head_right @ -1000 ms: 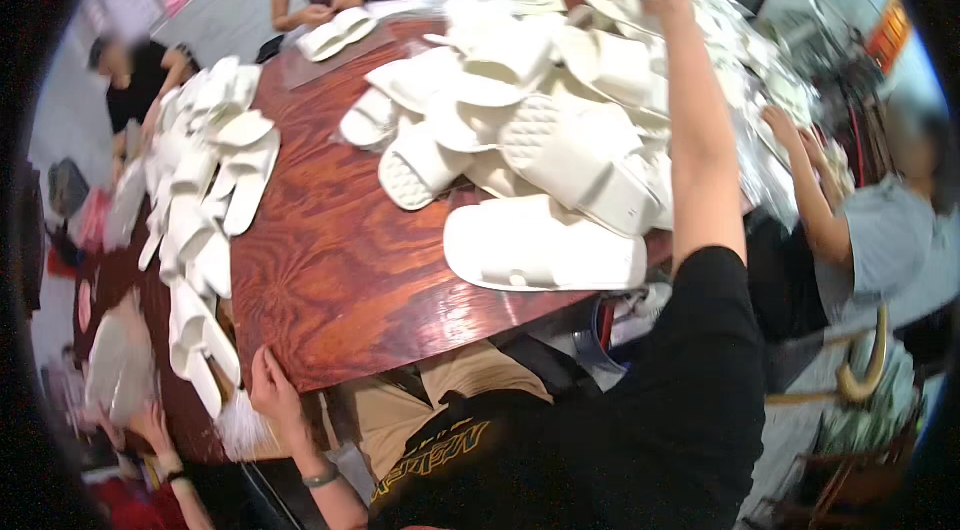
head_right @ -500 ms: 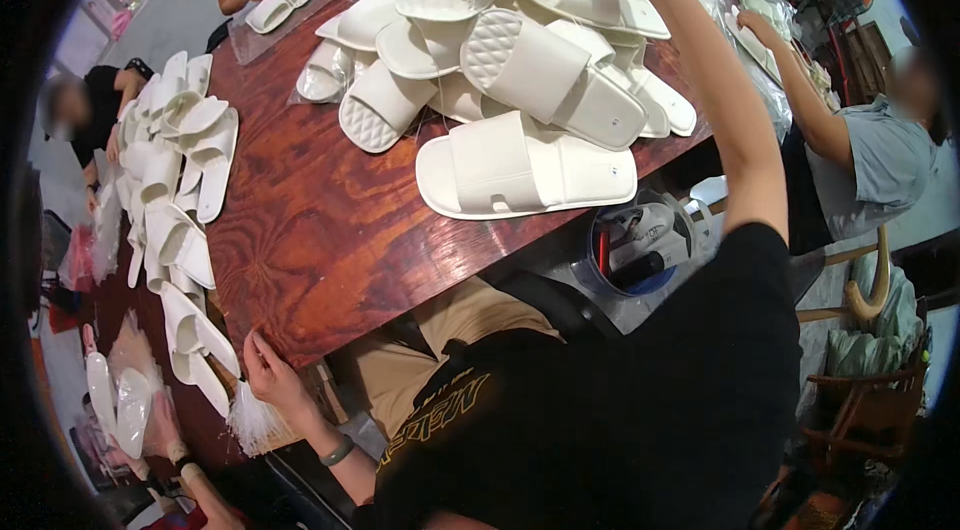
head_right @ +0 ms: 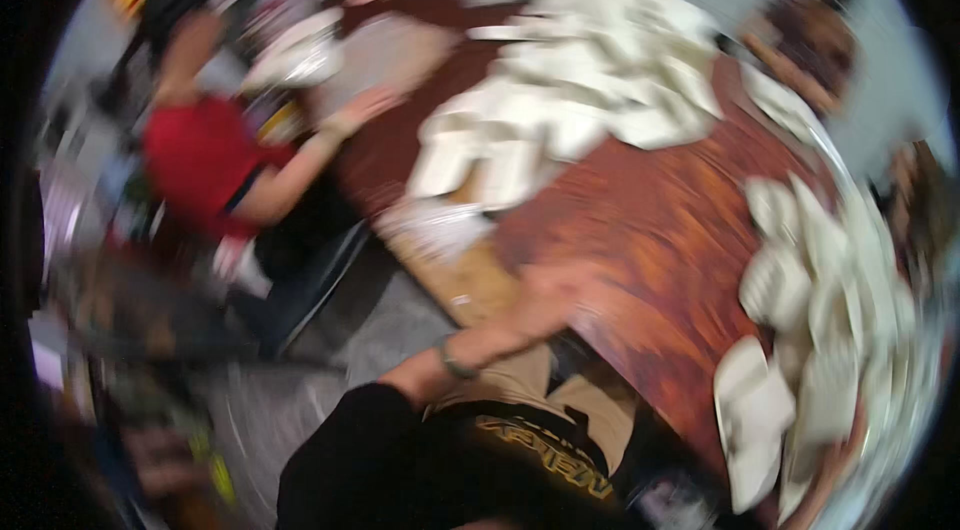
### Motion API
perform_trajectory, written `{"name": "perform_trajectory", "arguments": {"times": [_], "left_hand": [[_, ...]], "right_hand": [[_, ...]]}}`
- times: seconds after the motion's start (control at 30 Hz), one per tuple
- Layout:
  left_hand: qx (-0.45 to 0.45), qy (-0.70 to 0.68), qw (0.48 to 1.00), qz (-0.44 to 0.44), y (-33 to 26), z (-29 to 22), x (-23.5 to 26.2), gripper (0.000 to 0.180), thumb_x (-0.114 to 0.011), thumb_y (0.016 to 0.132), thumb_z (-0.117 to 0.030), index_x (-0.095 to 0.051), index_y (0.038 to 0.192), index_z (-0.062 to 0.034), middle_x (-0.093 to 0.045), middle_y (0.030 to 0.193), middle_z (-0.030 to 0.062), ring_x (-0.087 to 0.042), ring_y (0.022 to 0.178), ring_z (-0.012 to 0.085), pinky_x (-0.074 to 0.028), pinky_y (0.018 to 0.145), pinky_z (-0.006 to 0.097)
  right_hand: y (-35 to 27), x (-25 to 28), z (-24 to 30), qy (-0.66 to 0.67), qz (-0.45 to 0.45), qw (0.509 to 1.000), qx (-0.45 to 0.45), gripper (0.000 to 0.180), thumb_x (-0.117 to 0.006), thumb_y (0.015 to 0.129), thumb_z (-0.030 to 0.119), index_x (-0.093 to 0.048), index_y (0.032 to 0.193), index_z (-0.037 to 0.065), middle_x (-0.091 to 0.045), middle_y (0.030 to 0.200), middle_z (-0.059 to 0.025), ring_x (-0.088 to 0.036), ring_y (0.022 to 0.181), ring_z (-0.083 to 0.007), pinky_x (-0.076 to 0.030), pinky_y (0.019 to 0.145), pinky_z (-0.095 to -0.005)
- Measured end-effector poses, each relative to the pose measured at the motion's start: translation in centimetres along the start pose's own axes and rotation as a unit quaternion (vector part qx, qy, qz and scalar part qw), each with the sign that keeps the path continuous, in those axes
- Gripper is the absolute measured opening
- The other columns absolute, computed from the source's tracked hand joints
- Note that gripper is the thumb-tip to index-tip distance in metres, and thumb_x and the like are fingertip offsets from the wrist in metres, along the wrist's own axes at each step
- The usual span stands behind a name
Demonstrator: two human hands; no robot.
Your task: The person pairs slippers together by threading plastic tag fasteners through them by hand and placing them on the table.
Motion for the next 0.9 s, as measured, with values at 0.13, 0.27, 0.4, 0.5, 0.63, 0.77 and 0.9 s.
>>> {"name": "perform_trajectory", "arguments": {"times": [0.13, 0.27, 0.4, 0.5, 0.63, 0.77, 0.9], "left_hand": [[-0.07, 0.054, 0.996, -0.022, -1.4, -2.8, -2.9, 0.011, -0.059, 0.083, -0.012, -0.064, 0.092, -0.0085, -0.062, 0.075, 0.0096, -0.062, 0.064, 0.0226, -0.048, 0.057, 0.031], [-0.011, 0.03, 0.999, -0.011, -3.9, -2.9, -1.4, 0.01, -0.059, 0.084, -0.013, -0.064, 0.092, -0.0083, -0.061, 0.072, 0.0101, -0.06, 0.062, 0.0259, -0.046, 0.053, 0.03], [0.047, -0.008, 0.997, 0.054, -3.2, -2.9, -1.8, 0.01, -0.06, 0.084, -0.016, -0.063, 0.085, -0.0065, -0.061, 0.072, 0.0151, -0.06, 0.06, 0.029, -0.047, 0.051, 0.034], [0.093, -0.072, 0.992, 0.049, -4.2, -1.0, -1.4, 0.016, -0.06, 0.086, -0.015, -0.064, 0.095, -0.0025, -0.064, 0.073, 0.0108, -0.06, 0.061, 0.0141, -0.047, 0.056, 0.027], [0.154, -0.098, 0.975, 0.125, -3.8, -1.3, -2.5, 0.018, -0.06, 0.087, -0.009, -0.063, 0.1, 0.0032, -0.064, 0.083, 0.0013, -0.053, 0.072, 0.004, -0.044, 0.064, 0.019], [0.131, -0.134, 0.962, 0.201, -2.2, -2.5, -5.1, 0.018, -0.059, 0.088, -0.012, -0.064, 0.098, 0.0022, -0.06, 0.077, -0.0021, -0.048, 0.066, 0.0025, -0.042, 0.059, 0.019], [0.13, -0.184, 0.945, 0.238, -0.5, -2.2, -7.7, 0.036, -0.061, 0.087, -0.021, -0.055, 0.113, 0.0035, -0.057, 0.069, -0.0003, -0.046, 0.058, 0.0056, -0.042, 0.055, 0.022]], "right_hand": [[6.6, -5.1, 29.7, 0.235, 0.138, 0.953, 0.135, 0.078, -0.049, 0.082, 0.058, -0.039, 0.132, -0.001, -0.042, 0.135, -0.0161, -0.039, 0.124, -0.0272, -0.029, 0.104, -0.0398], [12.0, -9.7, 39.0, 0.327, 0.26, 0.893, 0.17, 0.067, -0.049, 0.085, 0.044, -0.039, 0.133, -0.001, -0.042, 0.135, -0.0149, -0.042, 0.122, -0.0252, -0.031, 0.103, -0.0377], [19.5, -9.1, 15.6, 0.355, 0.235, 0.904, 0.046, 0.056, -0.048, 0.088, 0.031, -0.038, 0.133, -0.001, -0.042, 0.135, -0.0136, -0.044, 0.121, -0.0231, -0.033, 0.102, -0.0357], [18.4, -6.1, 6.0, 0.116, 0.144, 0.982, -0.022, 0.042, -0.048, 0.088, 0.019, -0.049, 0.124, -0.002, -0.047, 0.131, -0.0125, -0.045, 0.119, -0.021, -0.032, 0.102, -0.0309], [20.0, -7.0, 12.6, 0.052, 0.244, 0.961, 0.12, 0.043, -0.055, 0.079, 0.028, -0.059, 0.113, 0.002, -0.053, 0.122, -0.012, -0.045, 0.117, -0.0222, -0.03, 0.101, -0.0371], [19.2, -9.6, 17.3, -0.026, 0.223, 0.971, 0.08, 0.036, -0.048, 0.078, 0.005, -0.06, 0.112, 0.002, -0.063, 0.104, -0.0094, -0.057, 0.094, -0.0164, -0.042, 0.088, -0.0282], [19.3, -12.5, 21.5, 0.226, 0.167, 0.959, 0.027, 0.028, -0.052, 0.085, 0.008, -0.059, 0.111, 0.002, -0.064, 0.094, -0.0021, -0.056, 0.085, -0.0083, -0.045, 0.078, -0.0227]]}}
Point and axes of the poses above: each hand's wrist, its own y-axis towards the middle knuckle, its own x-axis out of the back of the hand, z = x × y, the point moved 2 cm from there along y, towards the middle knuckle
